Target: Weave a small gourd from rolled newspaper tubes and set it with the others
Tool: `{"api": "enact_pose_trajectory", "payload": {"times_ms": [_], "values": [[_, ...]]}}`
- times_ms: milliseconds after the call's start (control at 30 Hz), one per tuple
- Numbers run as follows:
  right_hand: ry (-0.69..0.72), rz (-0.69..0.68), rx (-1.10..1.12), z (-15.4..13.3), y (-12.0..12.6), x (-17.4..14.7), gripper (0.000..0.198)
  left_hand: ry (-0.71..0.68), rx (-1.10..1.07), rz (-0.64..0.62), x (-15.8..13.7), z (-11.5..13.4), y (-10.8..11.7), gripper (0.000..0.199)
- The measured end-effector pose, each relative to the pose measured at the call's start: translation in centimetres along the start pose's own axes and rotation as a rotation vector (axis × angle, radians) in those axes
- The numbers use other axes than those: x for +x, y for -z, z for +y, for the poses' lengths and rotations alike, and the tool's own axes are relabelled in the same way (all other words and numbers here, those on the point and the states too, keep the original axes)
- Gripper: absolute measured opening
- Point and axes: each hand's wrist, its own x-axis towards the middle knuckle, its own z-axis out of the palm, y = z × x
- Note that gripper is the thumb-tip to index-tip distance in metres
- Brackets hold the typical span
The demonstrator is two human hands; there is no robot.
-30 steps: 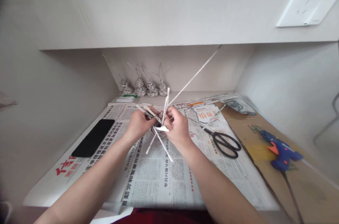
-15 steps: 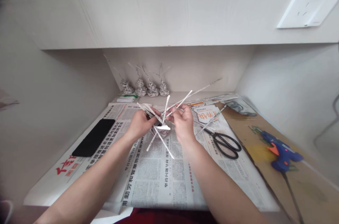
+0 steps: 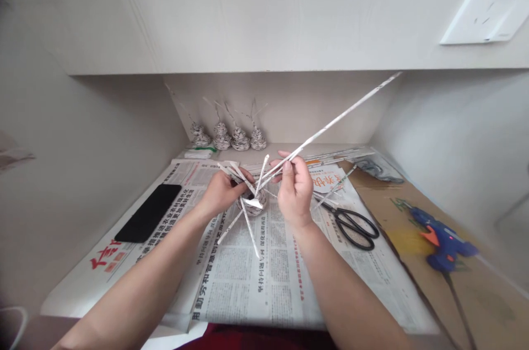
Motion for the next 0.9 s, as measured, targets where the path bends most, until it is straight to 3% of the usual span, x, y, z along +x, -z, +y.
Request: {"api": "enact_pose_trajectory", "payload": {"times_ms": [67,233,300,367,467,567,667,900], "values": [[0.018,-0.009,0.002,-0.1,-0.1,-0.2,0.026,-0.011,-0.018,-0.001,0.0,-0.1,0.0,0.015],[-0.213,0.028,0.306,0.0,-0.4,0.3,0.028,-0.019,-0.054,-0.027,0.0,-0.2,0.1,0.018],[-0.241,0.046,0.341,0.0,-0.3,0.6,0.028,-0.022,-0.057,-0.033,0.0,-0.2,0.1,0.019],[-0.192,0.029,0.241,0.0,0.0,0.7,0.027,-0.02,-0.058,-0.03,0.0,-0.2,0.1,0.019],[-0.099,-0.104,-0.135,0.3,0.4,0.6,0.026,-0.005,-0.046,-0.005,0.1,-0.2,0.1,0.02],[-0.162,-0.265,-0.331,0.9,0.4,0.3,0.022,-0.012,-0.004,0.031,0.2,-0.2,0.2,0.02],[-0.244,-0.301,-0.273,1.6,0.2,0.0,0.022,-0.02,0.018,0.013,0.2,0.0,0.4,0.02],[-0.347,-0.228,-0.068,2.1,-0.4,-0.7,0.022,-0.055,0.031,-0.055,0.0,0.4,0.7,0.012]]}}
